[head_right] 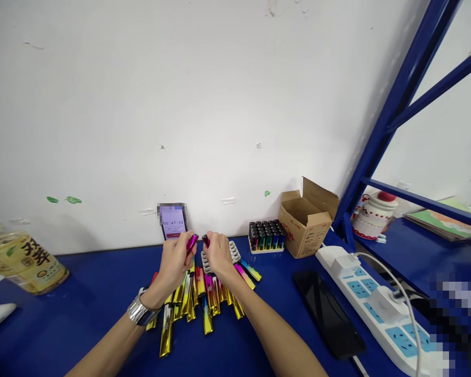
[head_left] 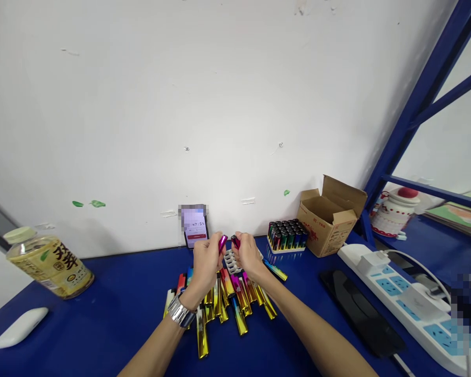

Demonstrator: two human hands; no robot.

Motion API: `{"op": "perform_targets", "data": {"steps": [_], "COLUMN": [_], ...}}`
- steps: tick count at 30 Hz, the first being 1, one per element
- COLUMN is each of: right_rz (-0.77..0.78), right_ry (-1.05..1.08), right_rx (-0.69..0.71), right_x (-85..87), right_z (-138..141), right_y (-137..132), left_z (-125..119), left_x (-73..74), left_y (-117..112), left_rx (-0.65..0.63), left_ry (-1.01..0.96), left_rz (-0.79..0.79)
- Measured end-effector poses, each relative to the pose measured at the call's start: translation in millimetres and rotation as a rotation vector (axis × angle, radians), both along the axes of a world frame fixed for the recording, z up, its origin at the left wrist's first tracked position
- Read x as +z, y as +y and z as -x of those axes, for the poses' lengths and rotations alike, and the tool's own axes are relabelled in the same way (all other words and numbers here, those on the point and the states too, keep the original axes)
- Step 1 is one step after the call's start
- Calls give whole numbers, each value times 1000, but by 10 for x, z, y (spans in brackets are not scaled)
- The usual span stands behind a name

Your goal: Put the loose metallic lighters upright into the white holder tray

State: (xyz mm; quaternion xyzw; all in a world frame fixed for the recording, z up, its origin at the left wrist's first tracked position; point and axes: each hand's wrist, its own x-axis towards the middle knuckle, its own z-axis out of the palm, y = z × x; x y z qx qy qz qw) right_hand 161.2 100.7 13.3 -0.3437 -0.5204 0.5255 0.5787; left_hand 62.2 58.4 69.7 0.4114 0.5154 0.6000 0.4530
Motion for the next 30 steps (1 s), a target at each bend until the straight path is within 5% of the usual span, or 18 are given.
{"op": "perform_targets", "data": {"steps": [10, 15, 21, 30], "right_rz": [113, 0, -201, -126], "right_ry": [-46, -52, -205, -390], "right_rx": [52, 50, -73, 8], "right_x": [195, 238, 94, -199], "right_z": [23, -43, -230, -279], "right_y": [-77, 25, 208, 307], "left_z": [8, 89, 203, 316], "left_x": [-28, -145, -335, -549], "left_y": [41, 178, 323, 424], "left_rx": [7, -92, -128, -111], "left_ry": [22, 42, 290, 496], "left_rz": [29, -45, -134, -154]}}
